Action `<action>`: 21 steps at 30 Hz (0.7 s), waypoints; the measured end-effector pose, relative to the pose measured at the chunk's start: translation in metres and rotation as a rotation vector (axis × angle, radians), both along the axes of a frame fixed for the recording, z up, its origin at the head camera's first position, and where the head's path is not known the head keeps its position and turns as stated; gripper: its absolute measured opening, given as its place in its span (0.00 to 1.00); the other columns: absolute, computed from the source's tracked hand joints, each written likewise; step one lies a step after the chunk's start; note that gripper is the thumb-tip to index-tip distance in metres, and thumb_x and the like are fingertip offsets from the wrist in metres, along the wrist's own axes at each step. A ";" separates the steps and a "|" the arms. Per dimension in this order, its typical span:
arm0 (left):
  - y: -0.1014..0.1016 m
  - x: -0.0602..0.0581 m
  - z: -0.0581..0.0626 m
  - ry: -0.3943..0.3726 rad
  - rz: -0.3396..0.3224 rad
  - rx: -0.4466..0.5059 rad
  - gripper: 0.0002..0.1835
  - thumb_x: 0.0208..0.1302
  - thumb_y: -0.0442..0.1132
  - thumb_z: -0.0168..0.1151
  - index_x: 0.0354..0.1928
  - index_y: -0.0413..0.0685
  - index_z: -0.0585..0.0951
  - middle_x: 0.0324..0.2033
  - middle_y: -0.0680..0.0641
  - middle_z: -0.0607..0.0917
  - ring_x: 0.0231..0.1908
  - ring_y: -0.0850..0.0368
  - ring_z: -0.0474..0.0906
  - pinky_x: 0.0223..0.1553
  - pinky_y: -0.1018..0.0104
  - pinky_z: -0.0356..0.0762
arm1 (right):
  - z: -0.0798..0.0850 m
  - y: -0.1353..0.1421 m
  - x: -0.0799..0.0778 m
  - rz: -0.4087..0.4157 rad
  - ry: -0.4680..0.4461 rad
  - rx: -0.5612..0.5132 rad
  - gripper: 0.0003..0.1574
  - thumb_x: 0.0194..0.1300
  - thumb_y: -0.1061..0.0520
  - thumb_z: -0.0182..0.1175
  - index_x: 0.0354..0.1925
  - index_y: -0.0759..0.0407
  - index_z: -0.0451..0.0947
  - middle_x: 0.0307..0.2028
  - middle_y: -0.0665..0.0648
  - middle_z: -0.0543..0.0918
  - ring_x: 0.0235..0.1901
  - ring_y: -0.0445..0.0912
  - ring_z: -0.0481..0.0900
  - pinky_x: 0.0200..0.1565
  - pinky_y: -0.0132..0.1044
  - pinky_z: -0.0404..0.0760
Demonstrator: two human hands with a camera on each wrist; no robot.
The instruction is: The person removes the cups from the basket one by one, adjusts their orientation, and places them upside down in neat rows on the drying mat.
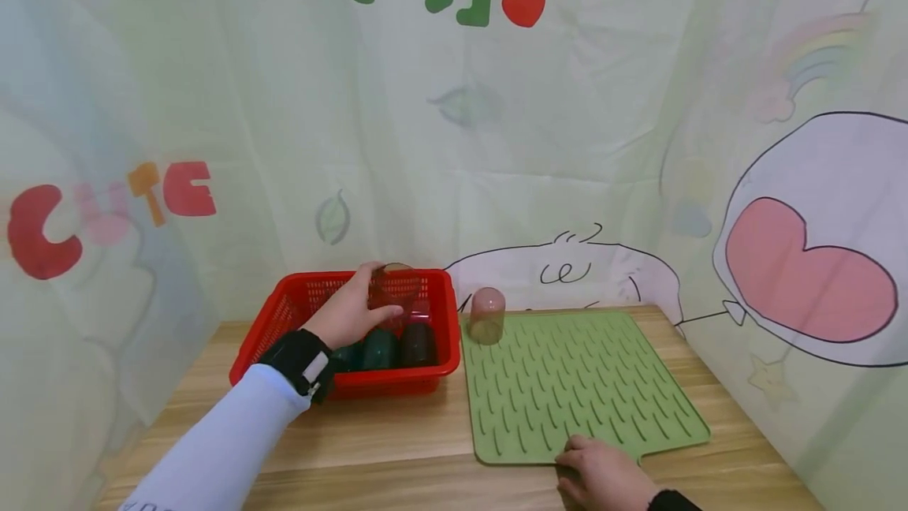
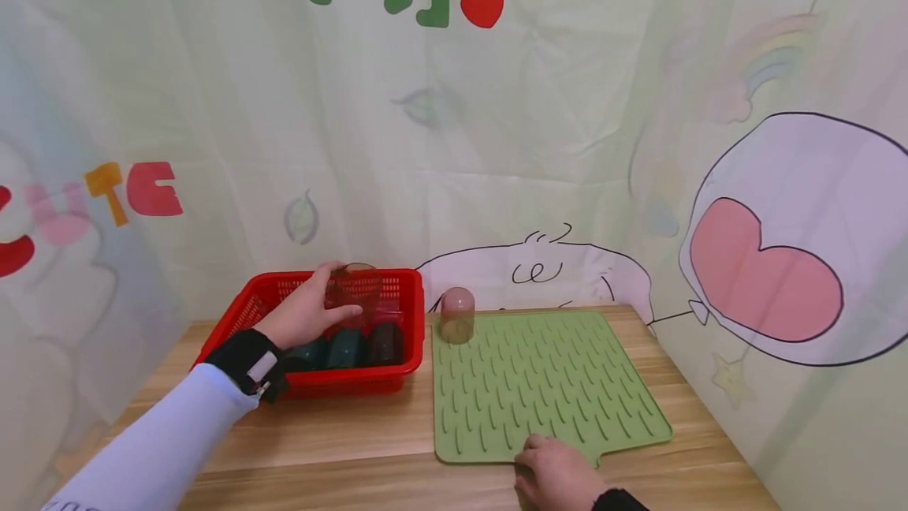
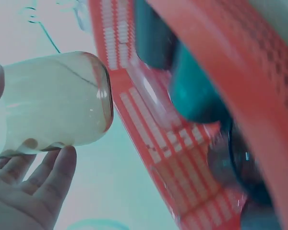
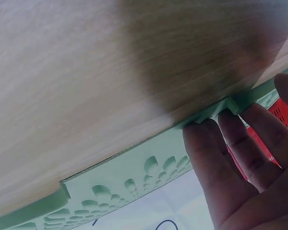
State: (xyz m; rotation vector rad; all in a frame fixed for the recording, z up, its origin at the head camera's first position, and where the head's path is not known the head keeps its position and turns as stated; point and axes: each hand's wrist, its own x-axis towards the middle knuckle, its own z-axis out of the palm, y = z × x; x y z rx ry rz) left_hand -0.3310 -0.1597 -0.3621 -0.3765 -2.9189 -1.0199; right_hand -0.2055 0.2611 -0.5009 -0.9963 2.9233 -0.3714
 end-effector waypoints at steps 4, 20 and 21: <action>0.005 0.014 -0.002 -0.004 -0.006 0.082 0.50 0.65 0.54 0.69 0.78 0.49 0.50 0.68 0.40 0.73 0.63 0.41 0.75 0.63 0.42 0.76 | 0.001 0.000 0.000 -0.004 0.002 -0.001 0.15 0.65 0.51 0.68 0.44 0.60 0.86 0.35 0.43 0.77 0.33 0.31 0.73 0.34 0.32 0.78; 0.037 0.052 -0.018 -0.042 -0.038 0.271 0.48 0.63 0.55 0.71 0.77 0.51 0.54 0.65 0.43 0.75 0.60 0.45 0.76 0.61 0.46 0.79 | 0.002 -0.001 0.000 0.006 0.003 0.000 0.14 0.65 0.50 0.69 0.43 0.59 0.86 0.34 0.42 0.77 0.32 0.30 0.72 0.33 0.31 0.77; 0.039 0.054 -0.020 -0.038 -0.045 0.285 0.48 0.63 0.55 0.71 0.77 0.51 0.55 0.65 0.43 0.76 0.60 0.45 0.76 0.62 0.45 0.78 | 0.002 -0.001 0.000 0.010 0.006 0.000 0.15 0.65 0.50 0.69 0.43 0.59 0.86 0.34 0.42 0.77 0.32 0.30 0.72 0.33 0.31 0.77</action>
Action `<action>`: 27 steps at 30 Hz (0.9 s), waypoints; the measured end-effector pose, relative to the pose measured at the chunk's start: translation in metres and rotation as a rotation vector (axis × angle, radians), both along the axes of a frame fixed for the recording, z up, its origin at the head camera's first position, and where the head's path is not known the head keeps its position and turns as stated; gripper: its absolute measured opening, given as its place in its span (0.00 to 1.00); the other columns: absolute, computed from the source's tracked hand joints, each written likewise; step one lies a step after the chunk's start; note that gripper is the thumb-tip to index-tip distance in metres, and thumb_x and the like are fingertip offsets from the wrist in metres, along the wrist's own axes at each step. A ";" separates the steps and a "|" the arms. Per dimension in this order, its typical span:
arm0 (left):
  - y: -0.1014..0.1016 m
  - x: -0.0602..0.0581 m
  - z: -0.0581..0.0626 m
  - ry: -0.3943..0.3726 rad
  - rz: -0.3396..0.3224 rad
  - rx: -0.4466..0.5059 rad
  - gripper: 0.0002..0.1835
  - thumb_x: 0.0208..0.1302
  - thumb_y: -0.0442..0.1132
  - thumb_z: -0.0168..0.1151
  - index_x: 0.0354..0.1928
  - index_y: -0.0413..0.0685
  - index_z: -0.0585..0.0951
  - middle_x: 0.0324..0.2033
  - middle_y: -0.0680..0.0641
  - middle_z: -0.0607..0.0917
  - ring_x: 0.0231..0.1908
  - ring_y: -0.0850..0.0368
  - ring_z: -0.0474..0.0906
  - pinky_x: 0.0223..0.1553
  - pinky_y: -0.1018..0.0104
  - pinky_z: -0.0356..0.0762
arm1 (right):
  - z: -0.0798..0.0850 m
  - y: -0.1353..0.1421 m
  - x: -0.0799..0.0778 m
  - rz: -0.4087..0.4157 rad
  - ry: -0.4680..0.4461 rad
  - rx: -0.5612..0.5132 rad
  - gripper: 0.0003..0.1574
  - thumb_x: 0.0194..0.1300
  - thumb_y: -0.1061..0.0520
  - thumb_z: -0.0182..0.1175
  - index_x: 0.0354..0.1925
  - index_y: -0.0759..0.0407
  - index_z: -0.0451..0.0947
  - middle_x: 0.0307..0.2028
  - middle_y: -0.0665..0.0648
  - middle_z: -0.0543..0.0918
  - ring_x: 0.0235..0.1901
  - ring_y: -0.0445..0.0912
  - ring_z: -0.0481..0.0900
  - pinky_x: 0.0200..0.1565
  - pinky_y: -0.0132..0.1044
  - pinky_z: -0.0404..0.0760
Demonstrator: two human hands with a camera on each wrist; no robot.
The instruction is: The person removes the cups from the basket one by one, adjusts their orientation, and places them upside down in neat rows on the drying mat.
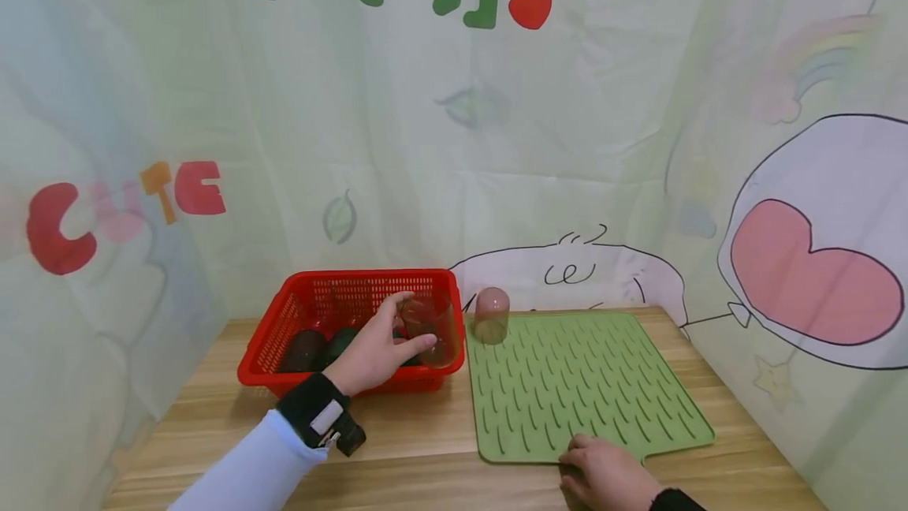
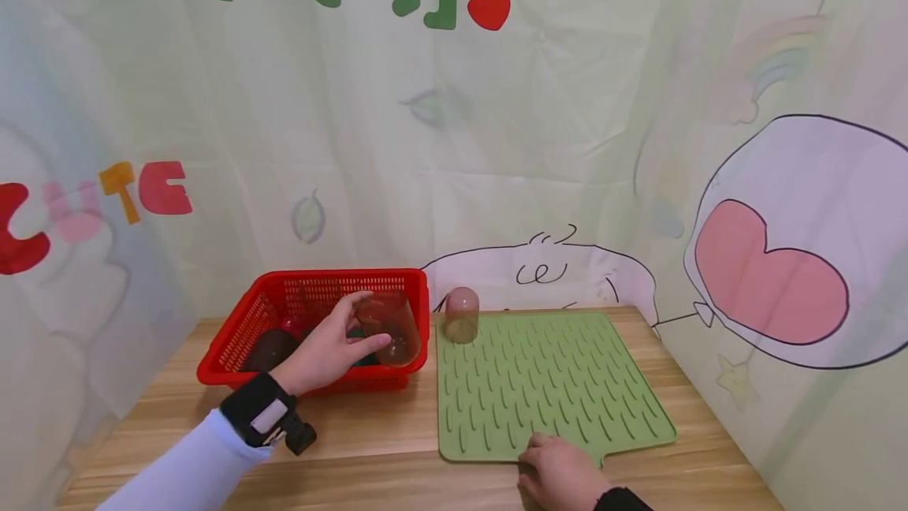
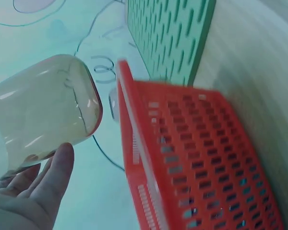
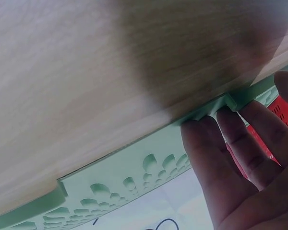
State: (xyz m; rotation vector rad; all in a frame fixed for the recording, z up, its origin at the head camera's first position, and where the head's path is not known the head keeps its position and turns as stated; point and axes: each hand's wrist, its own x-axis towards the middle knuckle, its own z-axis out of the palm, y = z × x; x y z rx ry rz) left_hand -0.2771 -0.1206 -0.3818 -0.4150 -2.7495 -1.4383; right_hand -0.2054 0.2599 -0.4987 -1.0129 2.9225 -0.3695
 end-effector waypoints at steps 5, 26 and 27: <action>0.012 0.008 -0.007 0.011 -0.038 0.097 0.43 0.64 0.52 0.71 0.74 0.53 0.58 0.64 0.46 0.77 0.60 0.49 0.77 0.67 0.40 0.72 | 0.000 0.000 0.000 0.001 -0.008 -0.003 0.14 0.65 0.51 0.68 0.43 0.58 0.86 0.34 0.41 0.77 0.32 0.30 0.72 0.34 0.32 0.78; 0.032 0.024 -0.021 -0.033 -0.081 0.165 0.42 0.61 0.54 0.73 0.70 0.51 0.61 0.63 0.45 0.77 0.60 0.48 0.78 0.57 0.50 0.83 | 0.013 -0.004 -0.005 -0.091 -0.159 0.002 0.17 0.67 0.44 0.66 0.42 0.55 0.86 0.35 0.42 0.82 0.34 0.35 0.80 0.37 0.37 0.82; 0.032 0.024 -0.022 -0.033 -0.082 0.164 0.42 0.61 0.54 0.73 0.70 0.51 0.61 0.63 0.45 0.77 0.60 0.47 0.78 0.58 0.50 0.82 | 0.015 -0.005 -0.006 -0.109 -0.160 0.004 0.17 0.67 0.43 0.67 0.42 0.54 0.86 0.35 0.43 0.83 0.35 0.36 0.81 0.37 0.37 0.82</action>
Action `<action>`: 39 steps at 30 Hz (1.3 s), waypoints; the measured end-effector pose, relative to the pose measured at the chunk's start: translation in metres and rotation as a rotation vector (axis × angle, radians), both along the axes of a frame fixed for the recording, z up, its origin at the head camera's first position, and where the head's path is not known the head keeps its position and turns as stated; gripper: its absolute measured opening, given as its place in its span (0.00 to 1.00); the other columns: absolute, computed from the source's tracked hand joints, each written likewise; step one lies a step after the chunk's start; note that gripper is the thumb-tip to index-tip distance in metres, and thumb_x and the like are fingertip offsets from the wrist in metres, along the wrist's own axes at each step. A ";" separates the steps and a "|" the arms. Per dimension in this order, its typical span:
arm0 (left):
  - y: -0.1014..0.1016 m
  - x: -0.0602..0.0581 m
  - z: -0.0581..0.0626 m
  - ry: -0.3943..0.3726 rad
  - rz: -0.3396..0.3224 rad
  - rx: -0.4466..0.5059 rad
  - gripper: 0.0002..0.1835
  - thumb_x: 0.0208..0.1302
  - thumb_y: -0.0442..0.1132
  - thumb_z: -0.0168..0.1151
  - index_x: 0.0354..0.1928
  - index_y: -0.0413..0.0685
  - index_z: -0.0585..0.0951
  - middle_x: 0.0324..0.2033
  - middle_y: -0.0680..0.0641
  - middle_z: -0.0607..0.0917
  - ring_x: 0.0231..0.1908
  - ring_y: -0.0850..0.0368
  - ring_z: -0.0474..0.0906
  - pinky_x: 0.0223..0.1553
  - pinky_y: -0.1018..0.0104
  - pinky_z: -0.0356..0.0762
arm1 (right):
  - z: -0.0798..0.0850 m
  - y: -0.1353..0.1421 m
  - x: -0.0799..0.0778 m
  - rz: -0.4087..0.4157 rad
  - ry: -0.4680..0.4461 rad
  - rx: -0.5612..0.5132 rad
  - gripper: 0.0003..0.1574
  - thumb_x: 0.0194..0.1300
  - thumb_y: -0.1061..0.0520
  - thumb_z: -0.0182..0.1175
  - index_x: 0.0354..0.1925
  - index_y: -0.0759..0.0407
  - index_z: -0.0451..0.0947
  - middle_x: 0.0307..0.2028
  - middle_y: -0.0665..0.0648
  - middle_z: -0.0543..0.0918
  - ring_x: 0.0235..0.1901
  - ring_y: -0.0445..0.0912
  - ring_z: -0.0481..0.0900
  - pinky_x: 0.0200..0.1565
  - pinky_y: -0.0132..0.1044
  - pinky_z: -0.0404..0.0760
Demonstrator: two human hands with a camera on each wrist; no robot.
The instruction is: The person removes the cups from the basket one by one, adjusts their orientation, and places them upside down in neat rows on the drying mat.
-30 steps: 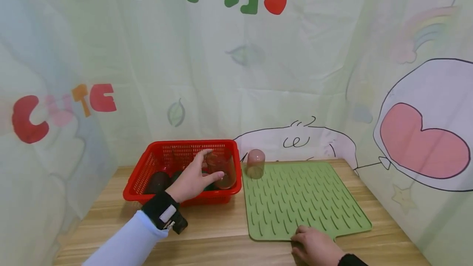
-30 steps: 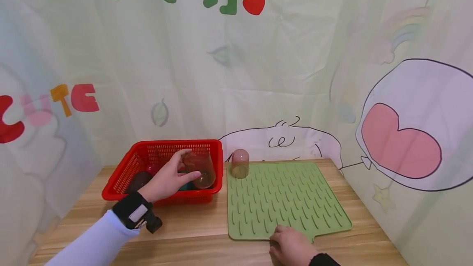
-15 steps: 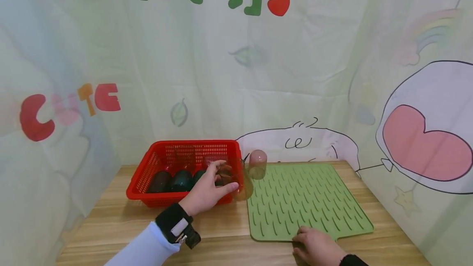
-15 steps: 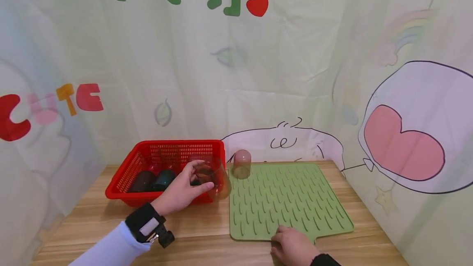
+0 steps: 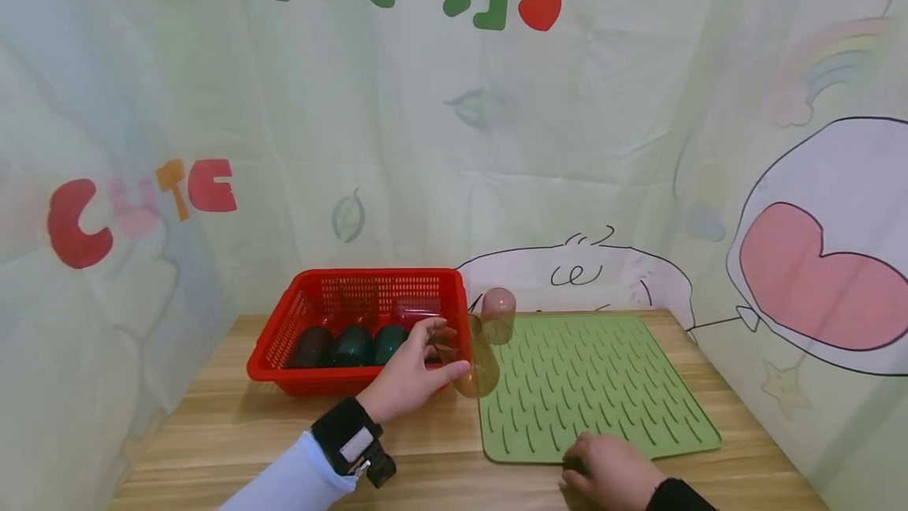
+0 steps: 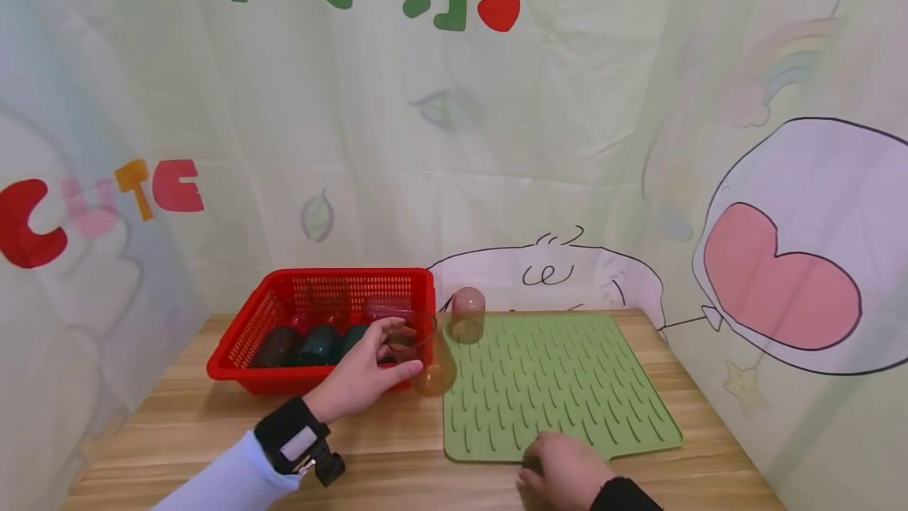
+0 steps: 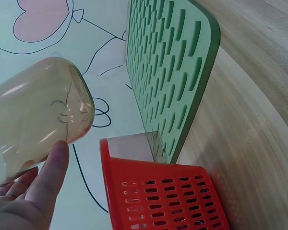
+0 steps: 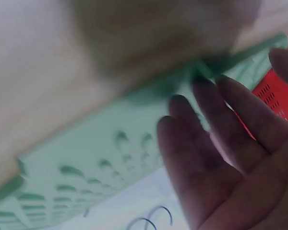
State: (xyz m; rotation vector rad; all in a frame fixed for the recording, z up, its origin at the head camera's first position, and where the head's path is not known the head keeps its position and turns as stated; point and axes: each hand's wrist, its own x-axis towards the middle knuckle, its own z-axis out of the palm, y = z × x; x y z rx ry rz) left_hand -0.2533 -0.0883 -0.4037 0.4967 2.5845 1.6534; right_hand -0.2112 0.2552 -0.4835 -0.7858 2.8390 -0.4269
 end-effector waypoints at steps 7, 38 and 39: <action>0.000 0.000 -0.001 -0.003 0.004 0.003 0.44 0.61 0.54 0.73 0.71 0.48 0.60 0.63 0.45 0.77 0.61 0.47 0.78 0.61 0.49 0.81 | 0.031 -0.031 -0.006 -0.113 0.103 -0.158 0.29 0.63 0.39 0.70 0.53 0.57 0.82 0.45 0.53 0.86 0.42 0.48 0.85 0.38 0.41 0.83; 0.005 0.009 0.000 -0.011 -0.075 -0.018 0.46 0.63 0.54 0.71 0.74 0.46 0.58 0.68 0.41 0.73 0.64 0.43 0.75 0.62 0.47 0.79 | 0.034 -0.112 -0.027 -0.150 -0.038 -0.858 0.47 0.60 0.50 0.75 0.72 0.51 0.65 0.63 0.61 0.79 0.62 0.58 0.78 0.60 0.52 0.82; 0.004 0.009 0.000 -0.004 -0.078 -0.039 0.46 0.63 0.54 0.71 0.74 0.46 0.57 0.67 0.42 0.72 0.64 0.43 0.75 0.63 0.47 0.78 | 0.034 -0.111 -0.026 -0.150 -0.036 -0.852 0.47 0.60 0.51 0.75 0.72 0.51 0.65 0.63 0.62 0.79 0.61 0.58 0.79 0.59 0.53 0.82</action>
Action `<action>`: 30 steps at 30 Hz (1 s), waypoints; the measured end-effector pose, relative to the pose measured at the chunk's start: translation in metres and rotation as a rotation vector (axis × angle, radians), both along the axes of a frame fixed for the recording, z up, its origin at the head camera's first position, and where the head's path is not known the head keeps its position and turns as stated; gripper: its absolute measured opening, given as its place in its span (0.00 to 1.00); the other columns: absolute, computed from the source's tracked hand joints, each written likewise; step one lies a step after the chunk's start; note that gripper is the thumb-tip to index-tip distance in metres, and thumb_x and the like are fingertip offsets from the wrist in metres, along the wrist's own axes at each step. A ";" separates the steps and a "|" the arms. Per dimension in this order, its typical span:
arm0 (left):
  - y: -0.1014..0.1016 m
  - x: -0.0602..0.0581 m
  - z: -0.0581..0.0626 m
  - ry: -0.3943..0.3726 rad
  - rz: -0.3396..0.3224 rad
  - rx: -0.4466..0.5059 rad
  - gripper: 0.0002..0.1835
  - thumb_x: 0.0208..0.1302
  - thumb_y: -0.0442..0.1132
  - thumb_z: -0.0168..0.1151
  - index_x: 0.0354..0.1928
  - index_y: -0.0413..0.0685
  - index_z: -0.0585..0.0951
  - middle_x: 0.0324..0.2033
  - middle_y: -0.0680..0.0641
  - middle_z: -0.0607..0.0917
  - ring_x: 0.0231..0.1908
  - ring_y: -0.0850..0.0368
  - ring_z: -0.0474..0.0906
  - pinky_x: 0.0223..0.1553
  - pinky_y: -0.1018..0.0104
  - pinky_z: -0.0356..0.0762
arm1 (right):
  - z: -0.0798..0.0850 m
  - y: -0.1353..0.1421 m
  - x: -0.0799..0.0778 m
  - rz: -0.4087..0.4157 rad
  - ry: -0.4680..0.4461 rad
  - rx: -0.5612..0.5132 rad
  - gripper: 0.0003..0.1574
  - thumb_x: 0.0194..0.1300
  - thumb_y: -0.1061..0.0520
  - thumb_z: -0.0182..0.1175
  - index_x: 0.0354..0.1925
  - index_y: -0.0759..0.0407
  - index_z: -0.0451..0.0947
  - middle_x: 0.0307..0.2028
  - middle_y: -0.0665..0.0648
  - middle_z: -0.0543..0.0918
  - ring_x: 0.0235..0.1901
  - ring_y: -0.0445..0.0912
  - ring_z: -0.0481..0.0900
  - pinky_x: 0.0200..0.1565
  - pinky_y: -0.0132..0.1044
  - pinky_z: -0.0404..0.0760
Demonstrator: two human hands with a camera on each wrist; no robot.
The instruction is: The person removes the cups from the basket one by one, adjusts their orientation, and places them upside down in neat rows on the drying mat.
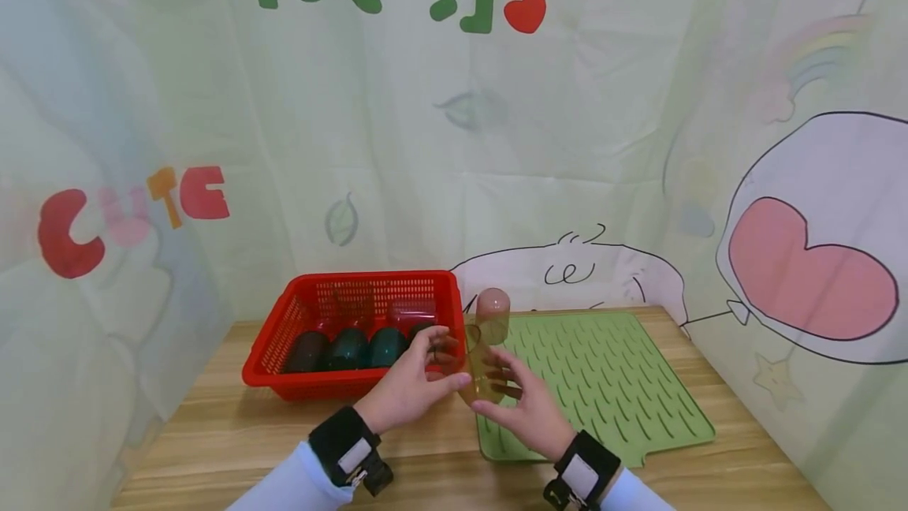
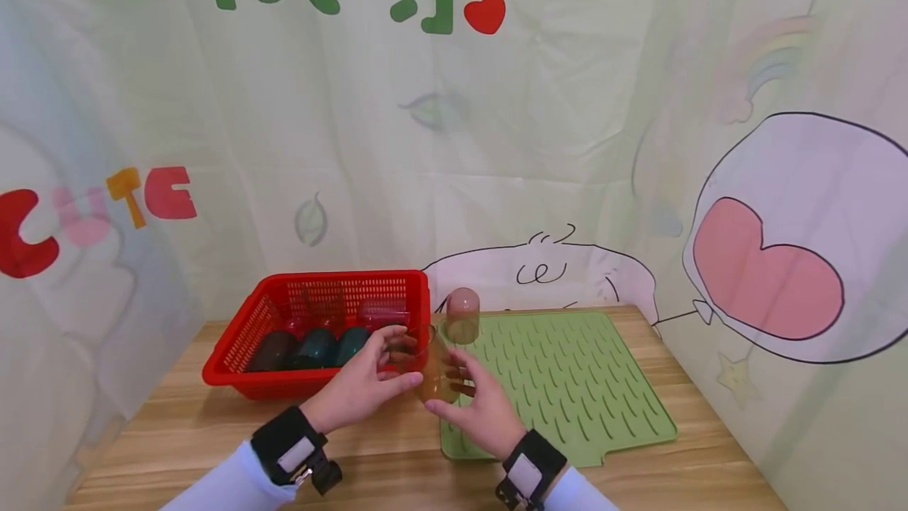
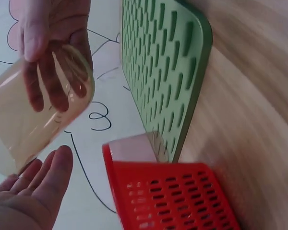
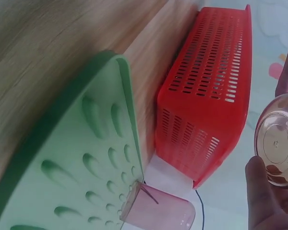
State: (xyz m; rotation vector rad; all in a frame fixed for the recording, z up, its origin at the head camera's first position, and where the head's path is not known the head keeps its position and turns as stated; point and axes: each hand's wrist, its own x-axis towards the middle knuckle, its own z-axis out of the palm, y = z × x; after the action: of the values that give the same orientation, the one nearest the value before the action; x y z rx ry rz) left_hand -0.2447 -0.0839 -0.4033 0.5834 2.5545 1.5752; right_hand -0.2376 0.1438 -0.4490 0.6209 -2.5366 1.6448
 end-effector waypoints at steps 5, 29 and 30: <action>-0.001 0.001 0.008 0.159 -0.001 -0.249 0.50 0.57 0.56 0.75 0.76 0.53 0.59 0.69 0.47 0.70 0.65 0.46 0.74 0.61 0.48 0.80 | 0.000 0.005 0.000 0.003 -0.001 0.033 0.47 0.60 0.52 0.75 0.73 0.52 0.66 0.61 0.62 0.80 0.58 0.57 0.80 0.58 0.54 0.83; 0.008 0.004 0.019 1.130 -0.216 -1.123 0.47 0.52 0.47 0.79 0.75 0.57 0.68 0.70 0.53 0.75 0.72 0.56 0.70 0.77 0.45 0.56 | -0.002 0.010 0.005 -0.006 0.027 0.151 0.46 0.60 0.48 0.75 0.72 0.55 0.68 0.61 0.59 0.81 0.54 0.49 0.82 0.51 0.36 0.84; 0.008 0.003 0.019 1.133 -0.215 -1.120 0.47 0.52 0.46 0.79 0.75 0.57 0.68 0.70 0.53 0.76 0.72 0.56 0.70 0.77 0.45 0.57 | -0.002 0.010 0.005 -0.013 0.024 0.154 0.47 0.60 0.47 0.74 0.72 0.55 0.68 0.61 0.59 0.81 0.54 0.50 0.81 0.51 0.38 0.84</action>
State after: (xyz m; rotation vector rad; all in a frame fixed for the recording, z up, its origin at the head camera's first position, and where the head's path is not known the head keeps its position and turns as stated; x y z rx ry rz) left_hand -0.2413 -0.0763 -0.3846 1.7044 3.1639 -0.6102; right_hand -0.2324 0.1536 -0.4507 0.6291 -2.6623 1.4387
